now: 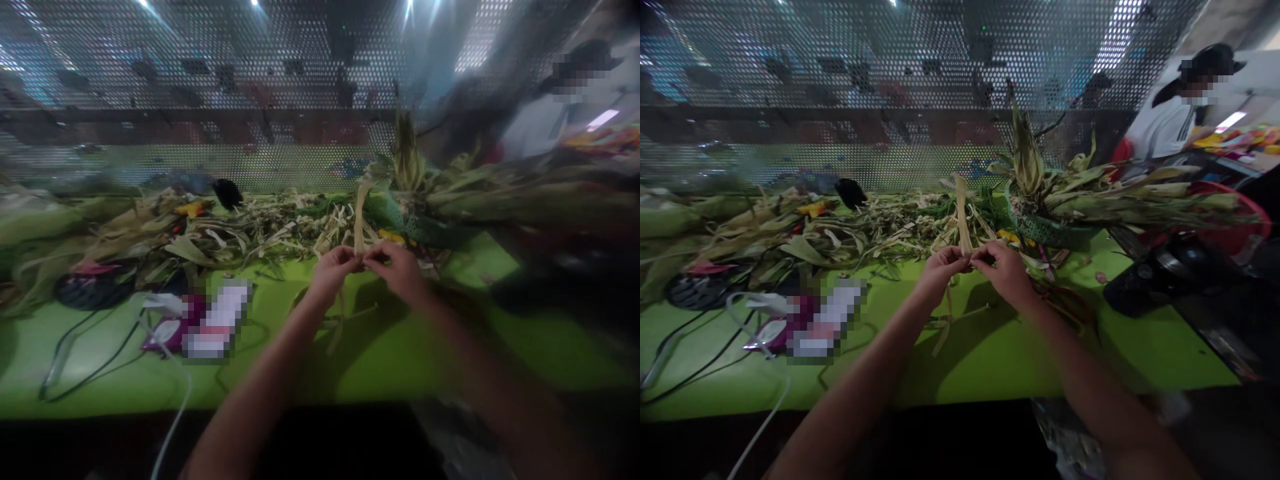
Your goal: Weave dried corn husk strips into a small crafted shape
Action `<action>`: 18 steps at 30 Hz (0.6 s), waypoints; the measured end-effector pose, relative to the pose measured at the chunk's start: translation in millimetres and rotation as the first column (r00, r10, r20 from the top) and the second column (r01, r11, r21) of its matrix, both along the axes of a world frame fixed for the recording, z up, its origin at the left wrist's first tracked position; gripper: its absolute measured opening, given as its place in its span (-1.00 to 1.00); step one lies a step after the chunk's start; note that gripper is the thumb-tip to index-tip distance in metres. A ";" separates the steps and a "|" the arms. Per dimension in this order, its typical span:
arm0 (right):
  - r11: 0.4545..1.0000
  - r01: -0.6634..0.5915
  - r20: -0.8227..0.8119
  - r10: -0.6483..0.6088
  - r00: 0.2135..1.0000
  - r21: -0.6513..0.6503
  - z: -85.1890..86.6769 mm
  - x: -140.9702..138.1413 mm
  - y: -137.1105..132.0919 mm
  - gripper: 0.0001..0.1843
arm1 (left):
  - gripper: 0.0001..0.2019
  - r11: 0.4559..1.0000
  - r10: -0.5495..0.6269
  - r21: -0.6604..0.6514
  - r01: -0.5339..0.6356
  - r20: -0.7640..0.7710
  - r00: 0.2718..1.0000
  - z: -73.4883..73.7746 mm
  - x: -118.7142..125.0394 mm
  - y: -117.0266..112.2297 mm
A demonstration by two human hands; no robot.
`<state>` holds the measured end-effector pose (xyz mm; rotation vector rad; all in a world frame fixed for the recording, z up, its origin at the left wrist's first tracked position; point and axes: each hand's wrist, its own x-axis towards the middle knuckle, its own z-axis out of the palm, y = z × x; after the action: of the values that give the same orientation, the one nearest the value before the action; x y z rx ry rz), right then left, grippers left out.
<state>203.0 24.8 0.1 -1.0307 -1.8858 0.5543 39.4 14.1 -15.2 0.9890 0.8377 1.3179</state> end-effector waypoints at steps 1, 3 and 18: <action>1.000 0.005 -0.023 -0.006 1.000 -0.021 -0.2 -0.8 -0.4 -0.90 | -0.66 1.000 -0.001 0.013 0.001 -0.011 1.000 1.2 0.4 -1.1; 0.998 0.014 -0.078 -0.020 0.997 -0.068 -0.2 -2.6 -1.6 -0.91 | -0.68 1.000 -0.001 0.031 0.002 -0.025 1.000 2.8 1.2 -2.7; 0.960 -0.125 -0.421 0.008 0.907 -0.249 7.9 -4.0 -3.9 -0.72 | -0.87 0.989 0.016 0.147 0.012 -0.185 0.983 4.2 3.4 -5.0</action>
<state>199.0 20.9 8.0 -0.9297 -1.4930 1.0131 42.8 9.0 -11.0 1.2429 0.8909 1.3176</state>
